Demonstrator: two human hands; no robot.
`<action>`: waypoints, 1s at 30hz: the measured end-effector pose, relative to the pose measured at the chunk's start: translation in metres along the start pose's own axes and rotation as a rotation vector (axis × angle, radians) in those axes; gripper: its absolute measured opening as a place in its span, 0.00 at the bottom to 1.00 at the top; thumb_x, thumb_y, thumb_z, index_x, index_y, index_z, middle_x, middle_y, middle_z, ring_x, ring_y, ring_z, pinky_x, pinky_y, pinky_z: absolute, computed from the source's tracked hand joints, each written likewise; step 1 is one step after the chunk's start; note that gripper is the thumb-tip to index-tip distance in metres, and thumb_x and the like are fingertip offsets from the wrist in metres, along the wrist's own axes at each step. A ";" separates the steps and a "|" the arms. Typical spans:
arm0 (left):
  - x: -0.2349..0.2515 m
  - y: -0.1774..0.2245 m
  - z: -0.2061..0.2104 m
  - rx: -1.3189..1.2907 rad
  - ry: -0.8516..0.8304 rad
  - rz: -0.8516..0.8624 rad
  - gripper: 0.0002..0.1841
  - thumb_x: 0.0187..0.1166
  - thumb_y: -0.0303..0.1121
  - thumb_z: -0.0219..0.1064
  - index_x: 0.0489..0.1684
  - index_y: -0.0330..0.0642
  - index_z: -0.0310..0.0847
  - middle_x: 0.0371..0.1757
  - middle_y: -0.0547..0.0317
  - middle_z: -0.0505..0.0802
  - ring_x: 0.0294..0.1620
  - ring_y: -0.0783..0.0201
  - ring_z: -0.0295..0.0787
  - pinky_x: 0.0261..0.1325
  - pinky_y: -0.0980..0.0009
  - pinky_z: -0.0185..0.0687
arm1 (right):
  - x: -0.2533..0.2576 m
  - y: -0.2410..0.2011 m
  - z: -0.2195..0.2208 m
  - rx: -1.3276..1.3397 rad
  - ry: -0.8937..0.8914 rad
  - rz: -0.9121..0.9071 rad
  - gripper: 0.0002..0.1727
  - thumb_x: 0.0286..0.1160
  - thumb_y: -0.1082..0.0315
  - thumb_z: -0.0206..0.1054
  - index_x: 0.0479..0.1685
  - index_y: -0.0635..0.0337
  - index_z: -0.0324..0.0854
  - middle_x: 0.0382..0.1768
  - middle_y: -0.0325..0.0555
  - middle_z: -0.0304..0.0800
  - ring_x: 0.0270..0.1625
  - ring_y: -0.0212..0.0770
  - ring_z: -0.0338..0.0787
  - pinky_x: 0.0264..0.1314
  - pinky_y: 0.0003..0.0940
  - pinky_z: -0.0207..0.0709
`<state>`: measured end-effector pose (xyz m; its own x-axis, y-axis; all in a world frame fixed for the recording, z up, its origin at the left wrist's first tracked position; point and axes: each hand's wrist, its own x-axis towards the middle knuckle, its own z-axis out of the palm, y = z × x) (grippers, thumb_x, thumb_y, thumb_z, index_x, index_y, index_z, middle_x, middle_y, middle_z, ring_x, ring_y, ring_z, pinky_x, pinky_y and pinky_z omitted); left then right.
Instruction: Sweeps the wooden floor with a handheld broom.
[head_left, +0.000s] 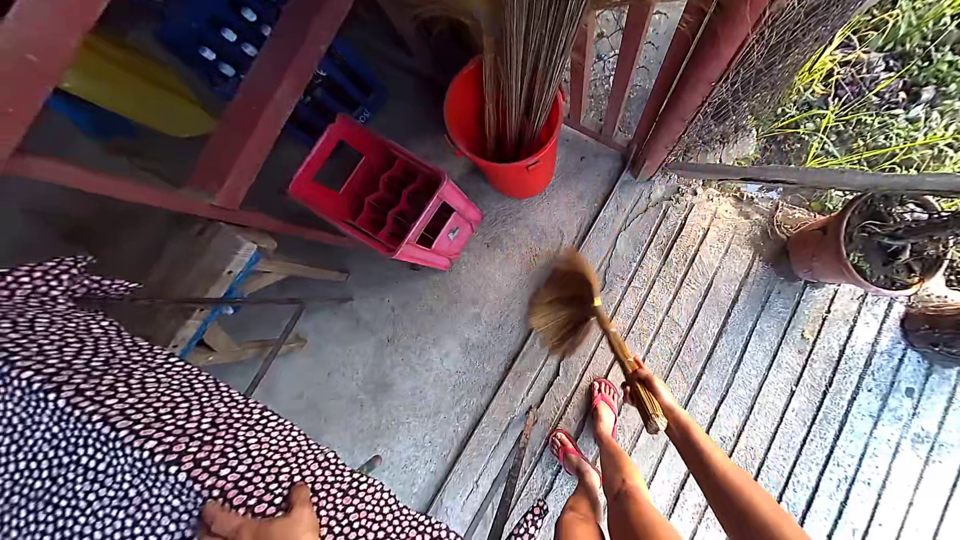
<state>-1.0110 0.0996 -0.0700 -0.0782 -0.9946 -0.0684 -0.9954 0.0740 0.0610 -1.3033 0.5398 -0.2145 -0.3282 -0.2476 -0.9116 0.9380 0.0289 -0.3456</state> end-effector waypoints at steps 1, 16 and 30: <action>0.000 0.000 0.000 -0.003 -0.002 -0.004 0.49 0.74 0.40 0.71 0.94 0.31 0.44 0.91 0.26 0.55 0.94 0.35 0.47 0.93 0.49 0.43 | 0.000 0.004 0.003 0.016 0.083 -0.066 0.39 0.85 0.71 0.48 0.95 0.50 0.34 0.36 0.45 0.78 0.26 0.36 0.82 0.30 0.34 0.81; 0.003 -0.007 0.002 -0.038 -0.030 -0.030 0.50 0.76 0.45 0.70 0.95 0.36 0.41 0.93 0.29 0.52 0.94 0.33 0.44 0.91 0.38 0.38 | -0.162 0.162 -0.016 -0.235 -0.308 0.211 0.46 0.71 0.68 0.56 0.95 0.47 0.41 0.40 0.45 0.83 0.28 0.35 0.83 0.31 0.33 0.80; 0.008 -0.005 0.007 -0.081 -0.012 -0.013 0.49 0.76 0.46 0.69 0.96 0.41 0.42 0.93 0.31 0.53 0.93 0.32 0.44 0.88 0.32 0.38 | -0.217 0.157 -0.019 -0.241 -0.028 -0.176 0.57 0.66 0.72 0.58 0.96 0.47 0.22 0.33 0.42 0.82 0.24 0.35 0.85 0.29 0.34 0.84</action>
<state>-1.0072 0.0918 -0.0781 -0.0665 -0.9944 -0.0819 -0.9885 0.0545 0.1408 -1.0868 0.6162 -0.0747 -0.4771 -0.2961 -0.8275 0.8120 0.2116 -0.5439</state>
